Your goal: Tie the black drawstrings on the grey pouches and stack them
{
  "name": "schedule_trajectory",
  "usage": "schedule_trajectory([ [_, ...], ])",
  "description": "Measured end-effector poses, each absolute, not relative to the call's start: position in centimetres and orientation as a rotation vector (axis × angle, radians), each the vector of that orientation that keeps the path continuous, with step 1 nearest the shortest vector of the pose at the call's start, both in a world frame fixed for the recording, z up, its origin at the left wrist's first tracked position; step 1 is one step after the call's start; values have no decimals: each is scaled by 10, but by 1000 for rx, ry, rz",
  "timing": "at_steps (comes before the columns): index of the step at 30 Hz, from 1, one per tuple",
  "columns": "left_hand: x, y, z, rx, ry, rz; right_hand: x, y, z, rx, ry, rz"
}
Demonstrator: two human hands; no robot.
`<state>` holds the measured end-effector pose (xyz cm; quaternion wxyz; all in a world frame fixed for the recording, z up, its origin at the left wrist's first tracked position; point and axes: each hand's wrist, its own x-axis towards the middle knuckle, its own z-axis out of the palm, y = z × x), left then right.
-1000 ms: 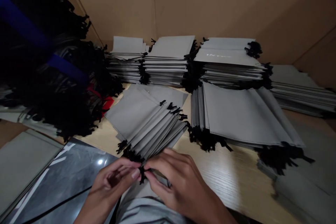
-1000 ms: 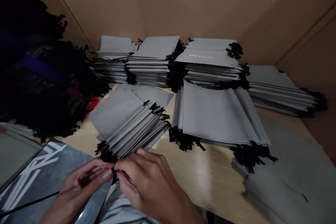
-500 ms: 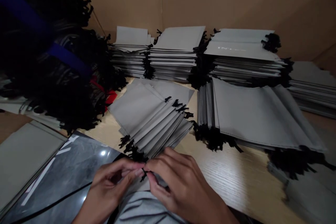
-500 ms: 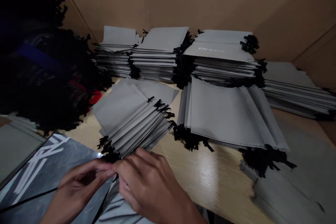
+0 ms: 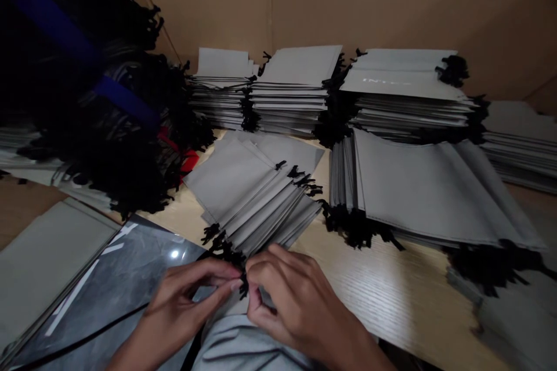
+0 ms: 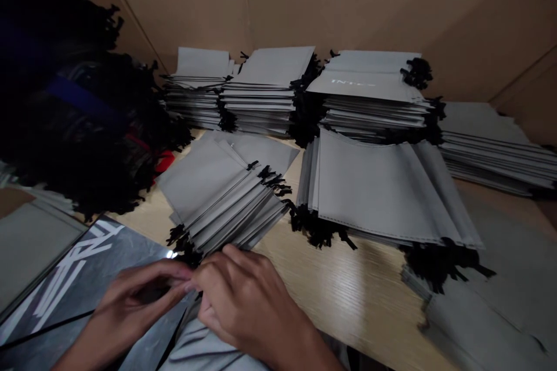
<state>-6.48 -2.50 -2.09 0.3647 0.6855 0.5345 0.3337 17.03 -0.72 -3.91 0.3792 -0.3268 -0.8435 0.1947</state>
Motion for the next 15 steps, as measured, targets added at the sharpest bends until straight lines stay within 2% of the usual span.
schedule_trajectory([
  [6,-69,-16,-11,2048,1202,764,170,-8,-38,-820,-2159,500],
  [15,-62,-5,5,2138,1167,508,170,-6,-40,-793,-2228,522],
])
